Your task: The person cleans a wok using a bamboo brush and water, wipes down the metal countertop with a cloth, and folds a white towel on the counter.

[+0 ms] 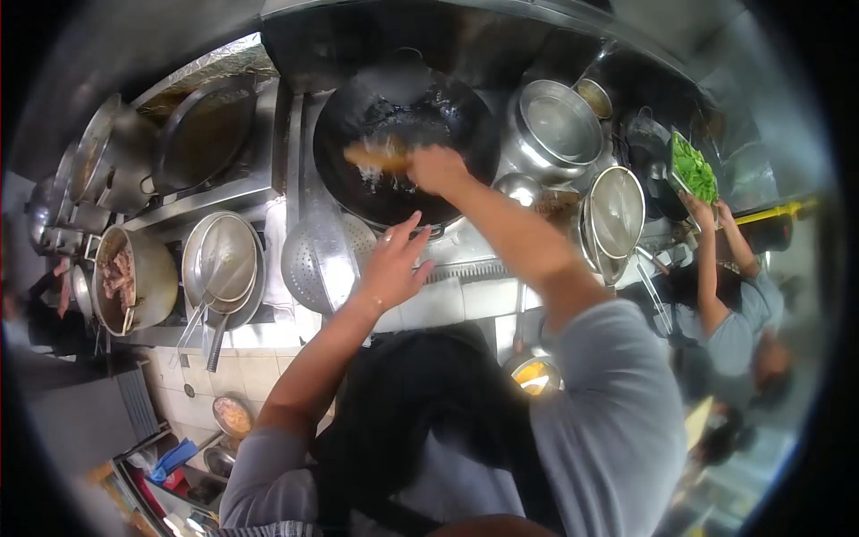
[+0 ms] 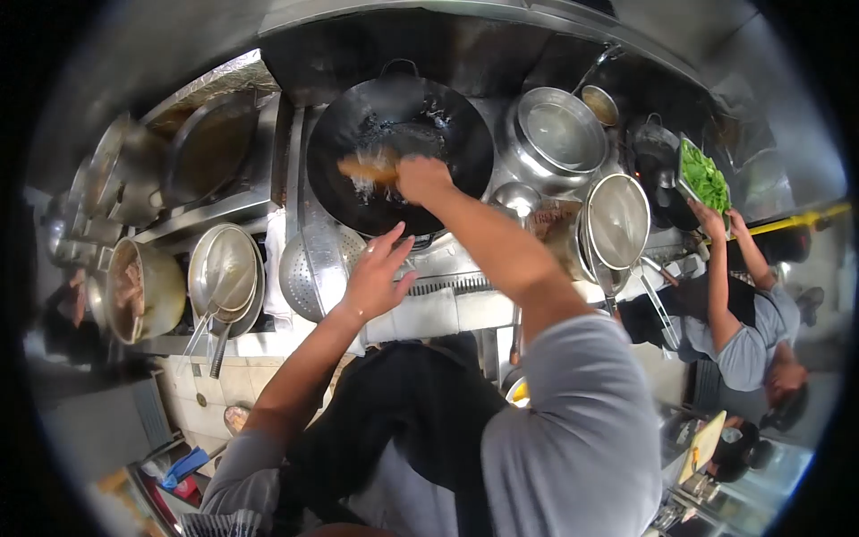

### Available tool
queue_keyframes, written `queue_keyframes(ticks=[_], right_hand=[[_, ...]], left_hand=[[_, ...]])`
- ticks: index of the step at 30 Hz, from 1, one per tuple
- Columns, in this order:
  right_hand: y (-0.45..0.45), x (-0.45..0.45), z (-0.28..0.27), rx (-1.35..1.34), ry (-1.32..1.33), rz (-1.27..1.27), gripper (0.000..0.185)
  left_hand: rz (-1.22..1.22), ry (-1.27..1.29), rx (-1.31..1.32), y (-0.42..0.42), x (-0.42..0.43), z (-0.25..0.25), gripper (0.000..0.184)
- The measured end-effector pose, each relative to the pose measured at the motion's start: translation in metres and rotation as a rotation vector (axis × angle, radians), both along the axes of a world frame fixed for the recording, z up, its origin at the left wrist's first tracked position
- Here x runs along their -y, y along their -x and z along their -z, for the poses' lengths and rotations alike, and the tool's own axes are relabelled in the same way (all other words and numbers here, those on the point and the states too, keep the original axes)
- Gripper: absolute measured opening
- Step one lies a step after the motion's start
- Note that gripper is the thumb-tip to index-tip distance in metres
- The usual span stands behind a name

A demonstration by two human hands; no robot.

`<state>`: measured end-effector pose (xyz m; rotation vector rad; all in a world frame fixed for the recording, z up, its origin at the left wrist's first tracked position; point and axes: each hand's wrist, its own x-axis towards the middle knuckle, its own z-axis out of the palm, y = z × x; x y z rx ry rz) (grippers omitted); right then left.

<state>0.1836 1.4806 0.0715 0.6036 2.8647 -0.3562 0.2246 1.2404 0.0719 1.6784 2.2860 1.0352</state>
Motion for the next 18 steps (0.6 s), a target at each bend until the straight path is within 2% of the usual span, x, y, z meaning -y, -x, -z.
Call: queue_keyframes(ticks=[1, 3, 5, 7, 8, 9, 10, 11, 12, 14, 15, 16, 18], right_hand=[[0.012, 0.007, 0.01, 0.007, -0.011, 0.005, 0.034], [0.032, 0.009, 0.016, -0.174, 0.09, 0.291, 0.033], [-0.005, 0.025, 0.013, -0.09, 0.055, 0.078, 0.033], [-0.067, 0.02, 0.007, -0.057, -0.025, -0.034, 0.033], [-0.084, 0.014, -0.043, 0.145, 0.025, -0.009, 0.035], [-0.094, -0.024, -0.01, 0.178, -0.113, -0.049, 0.034], [-0.091, -0.052, -0.017, 0.161, -0.103, -0.04, 0.03], [-0.071, -0.072, -0.028, 0.264, -0.058, 0.032, 0.028], [-0.053, -0.076, -0.011, 0.263, -0.056, 0.039, 0.028], [-0.014, -0.065, 0.038, 0.084, -0.251, 0.266, 0.028], [-0.013, -0.042, 0.026, 0.121, -0.263, 0.143, 0.028], [-0.024, -0.011, 0.012, 0.163, -0.262, 0.025, 0.028], [-0.056, -0.021, 0.007, 0.121, -0.162, 0.025, 0.027]], left_hand=[[0.002, 0.057, -0.03, -0.002, -0.011, 0.006, 0.061], [0.039, 0.084, -0.028, -0.005, -0.021, 0.027, 0.064], [0.083, 0.149, -0.029, -0.006, -0.018, 0.033, 0.069], [0.086, 0.104, -0.046, -0.003, -0.017, 0.036, 0.067], [0.086, 0.067, -0.067, -0.002, -0.015, 0.037, 0.066], [0.088, 0.075, -0.061, 0.0, -0.016, 0.037, 0.066], [0.082, 0.083, -0.075, 0.002, -0.019, 0.035, 0.062], [0.08, 0.088, -0.091, 0.003, -0.021, 0.034, 0.058], [0.086, 0.088, -0.092, 0.006, -0.023, 0.034, 0.058], [0.065, 0.192, -0.042, 0.006, -0.031, 0.033, 0.046], [0.021, 0.098, -0.133, 0.008, -0.036, 0.037, 0.033], [0.03, 0.098, -0.137, 0.012, -0.042, 0.037, 0.033], [0.048, 0.177, -0.073, 0.017, -0.05, 0.04, 0.022]])
